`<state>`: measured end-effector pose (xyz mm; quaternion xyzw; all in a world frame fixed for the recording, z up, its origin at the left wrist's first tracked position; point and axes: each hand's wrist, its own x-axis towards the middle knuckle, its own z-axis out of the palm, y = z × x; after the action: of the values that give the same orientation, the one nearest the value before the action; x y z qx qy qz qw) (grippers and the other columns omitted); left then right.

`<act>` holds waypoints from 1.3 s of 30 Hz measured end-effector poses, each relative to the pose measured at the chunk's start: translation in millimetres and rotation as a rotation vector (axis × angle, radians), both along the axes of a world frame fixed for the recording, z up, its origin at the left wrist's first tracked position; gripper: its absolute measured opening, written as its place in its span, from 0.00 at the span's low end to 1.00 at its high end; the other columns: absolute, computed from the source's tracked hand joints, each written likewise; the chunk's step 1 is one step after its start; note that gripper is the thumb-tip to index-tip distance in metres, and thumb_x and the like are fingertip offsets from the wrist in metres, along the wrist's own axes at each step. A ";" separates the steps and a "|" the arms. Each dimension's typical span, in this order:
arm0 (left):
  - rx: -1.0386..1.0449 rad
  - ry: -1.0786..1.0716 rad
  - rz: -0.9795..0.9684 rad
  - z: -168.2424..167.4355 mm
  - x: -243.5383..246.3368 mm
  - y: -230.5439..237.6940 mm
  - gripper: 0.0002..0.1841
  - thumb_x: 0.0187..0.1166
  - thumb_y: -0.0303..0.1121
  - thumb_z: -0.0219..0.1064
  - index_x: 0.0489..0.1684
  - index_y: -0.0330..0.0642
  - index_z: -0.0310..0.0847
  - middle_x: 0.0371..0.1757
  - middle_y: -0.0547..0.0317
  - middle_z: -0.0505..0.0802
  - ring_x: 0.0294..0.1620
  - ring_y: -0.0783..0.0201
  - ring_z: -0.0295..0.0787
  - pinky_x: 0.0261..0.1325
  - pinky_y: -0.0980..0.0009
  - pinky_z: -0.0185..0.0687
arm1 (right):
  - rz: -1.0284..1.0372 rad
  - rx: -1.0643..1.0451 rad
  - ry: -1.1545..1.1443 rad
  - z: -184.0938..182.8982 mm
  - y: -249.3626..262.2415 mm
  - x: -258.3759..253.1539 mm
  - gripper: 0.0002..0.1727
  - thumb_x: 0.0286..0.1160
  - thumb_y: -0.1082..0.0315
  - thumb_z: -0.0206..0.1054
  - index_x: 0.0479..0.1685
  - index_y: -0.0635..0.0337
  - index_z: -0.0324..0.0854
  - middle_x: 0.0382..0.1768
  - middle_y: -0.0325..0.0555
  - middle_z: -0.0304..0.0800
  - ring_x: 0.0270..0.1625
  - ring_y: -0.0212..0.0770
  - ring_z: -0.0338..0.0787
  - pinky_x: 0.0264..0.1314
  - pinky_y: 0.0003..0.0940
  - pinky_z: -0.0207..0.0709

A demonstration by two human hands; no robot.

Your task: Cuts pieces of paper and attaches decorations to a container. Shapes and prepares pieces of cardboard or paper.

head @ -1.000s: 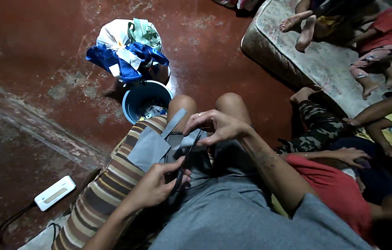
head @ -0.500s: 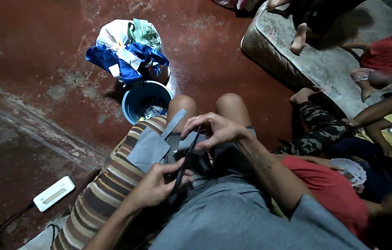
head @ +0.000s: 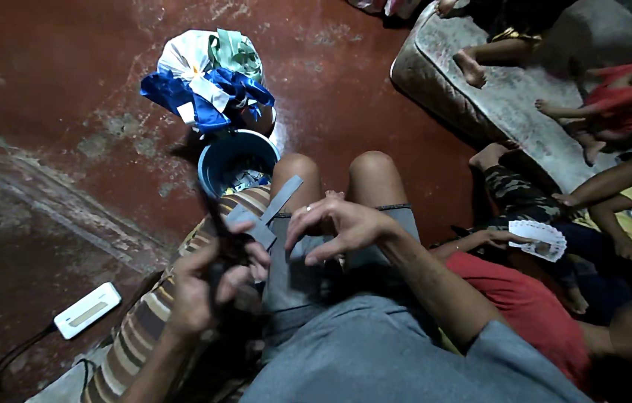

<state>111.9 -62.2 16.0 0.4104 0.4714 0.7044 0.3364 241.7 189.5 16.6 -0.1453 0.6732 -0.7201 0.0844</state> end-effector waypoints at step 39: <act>-0.435 0.150 0.449 -10.0 -108.0 0.1 0.25 0.83 0.37 0.66 0.79 0.43 0.73 0.49 0.61 0.96 0.43 0.69 0.94 0.48 0.74 0.90 | -0.623 0.900 0.195 10.4 92.1 -63.9 0.12 0.80 0.66 0.66 0.51 0.63 0.90 0.47 0.52 0.90 0.40 0.38 0.88 0.42 0.32 0.83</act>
<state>3.9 -62.1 6.1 0.2653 0.7132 0.6116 0.2166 177.7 281.6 27.1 0.0452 0.9303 -0.3355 -0.1413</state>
